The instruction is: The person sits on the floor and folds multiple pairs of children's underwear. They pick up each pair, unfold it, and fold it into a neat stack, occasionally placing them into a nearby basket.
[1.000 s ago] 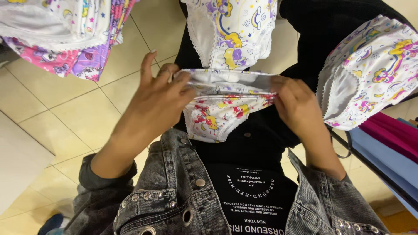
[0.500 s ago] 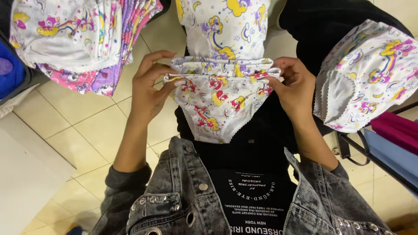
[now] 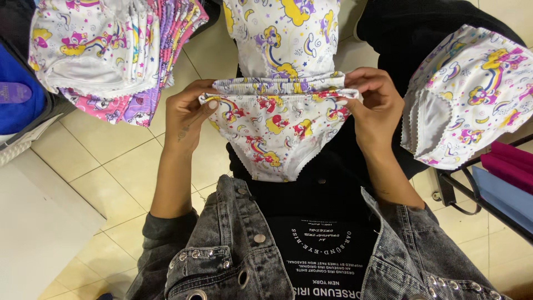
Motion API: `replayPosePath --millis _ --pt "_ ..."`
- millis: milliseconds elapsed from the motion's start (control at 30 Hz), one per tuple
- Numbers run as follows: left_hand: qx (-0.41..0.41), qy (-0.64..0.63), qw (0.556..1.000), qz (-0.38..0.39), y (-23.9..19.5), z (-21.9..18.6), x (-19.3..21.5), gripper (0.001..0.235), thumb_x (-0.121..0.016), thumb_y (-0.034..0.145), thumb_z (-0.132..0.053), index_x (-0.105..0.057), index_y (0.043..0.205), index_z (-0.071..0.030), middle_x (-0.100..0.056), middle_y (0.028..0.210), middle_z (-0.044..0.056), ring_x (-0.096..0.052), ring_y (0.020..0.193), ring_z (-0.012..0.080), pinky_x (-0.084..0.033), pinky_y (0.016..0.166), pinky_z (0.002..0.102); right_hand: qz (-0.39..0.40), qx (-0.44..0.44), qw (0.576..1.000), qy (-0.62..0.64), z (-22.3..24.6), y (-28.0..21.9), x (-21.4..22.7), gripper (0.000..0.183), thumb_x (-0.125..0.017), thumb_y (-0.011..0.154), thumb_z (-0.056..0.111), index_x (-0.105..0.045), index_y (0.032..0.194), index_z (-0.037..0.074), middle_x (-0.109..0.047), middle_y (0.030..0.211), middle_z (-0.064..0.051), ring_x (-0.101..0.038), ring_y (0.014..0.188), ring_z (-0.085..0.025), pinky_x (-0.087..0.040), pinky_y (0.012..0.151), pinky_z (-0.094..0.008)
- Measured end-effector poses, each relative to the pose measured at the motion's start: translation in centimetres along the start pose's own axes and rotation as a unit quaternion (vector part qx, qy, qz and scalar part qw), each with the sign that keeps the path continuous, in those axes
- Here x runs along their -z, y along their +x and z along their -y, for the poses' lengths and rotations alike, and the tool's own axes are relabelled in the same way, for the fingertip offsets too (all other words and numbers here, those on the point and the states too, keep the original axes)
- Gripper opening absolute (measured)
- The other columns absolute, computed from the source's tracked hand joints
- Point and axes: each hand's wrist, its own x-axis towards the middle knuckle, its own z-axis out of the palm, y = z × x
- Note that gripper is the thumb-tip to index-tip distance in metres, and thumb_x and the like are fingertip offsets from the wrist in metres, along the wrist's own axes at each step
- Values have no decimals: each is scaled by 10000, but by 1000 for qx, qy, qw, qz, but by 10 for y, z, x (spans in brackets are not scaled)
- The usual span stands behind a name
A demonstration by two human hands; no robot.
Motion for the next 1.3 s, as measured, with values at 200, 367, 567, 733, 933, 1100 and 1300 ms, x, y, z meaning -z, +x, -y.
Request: replayPosePath --millis 200,367,567,733,933,1100,1300 --pt "-1 4 1000 -30 3 -3 -11 155 -839 1133 -70 -824 1239 41 -773 1256 214 -749 1258 267 -582 1120 411 -3 -54 999 8 19 7 -28 206 -873 1143 10 -677 1128 -49 -752 1364 -290 -797 1285 -384 -615 1134 -488" --pt "17 2 998 -53 1 -6 -14 155 -839 1134 -71 -832 1235 46 -788 1230 185 -732 1203 194 -593 1096 391 -6 -118 993 -26 -1 -4 -11 65 -886 1127 -29 -829 1158 -37 -821 1237 -195 -765 1124 -199 -620 1019 -371" --pt "5 -7 999 -51 -9 -22 -17 177 -869 1098 -78 -836 1205 60 -786 1188 191 -732 1155 190 -598 1079 375 26 -182 982 52 38 -8 -7 82 -857 1078 -53 -853 1156 -31 -825 1240 -195 -777 1122 -199 -621 1061 -356" --pt "-27 16 999 -32 -14 -45 -29 186 -920 1042 -56 -848 1147 80 -769 1164 228 -750 1125 248 -605 1065 389 75 -217 969 90 56 -26 23 148 -841 1037 -71 -856 1178 -30 -824 1245 -210 -765 1124 -233 -624 1016 -390" --pt "37 9 997 -67 -8 -46 -51 261 -885 1074 -76 -830 1310 19 -864 1280 145 -798 1119 156 -642 945 254 49 -137 989 -4 96 -33 55 412 -815 1085 -13 -745 1491 -7 -748 1510 -199 -763 1376 -274 -668 1194 -317" --pt "81 -30 989 -124 -7 -50 -69 158 -891 1070 -101 -826 1154 16 -841 1014 75 -752 907 123 -659 818 256 -86 64 982 -155 120 -38 67 203 -890 1202 102 -817 1353 -12 -815 1308 -200 -768 1218 -276 -643 1138 -368" --pt "79 -17 980 -184 -8 -46 -81 138 -857 1112 -147 -801 1194 -51 -816 1052 17 -708 1001 69 -606 895 262 -413 16 884 -216 97 -25 157 130 -1063 1061 71 -943 1094 109 -829 1089 39 -780 1020 -166 -764 919 -436"
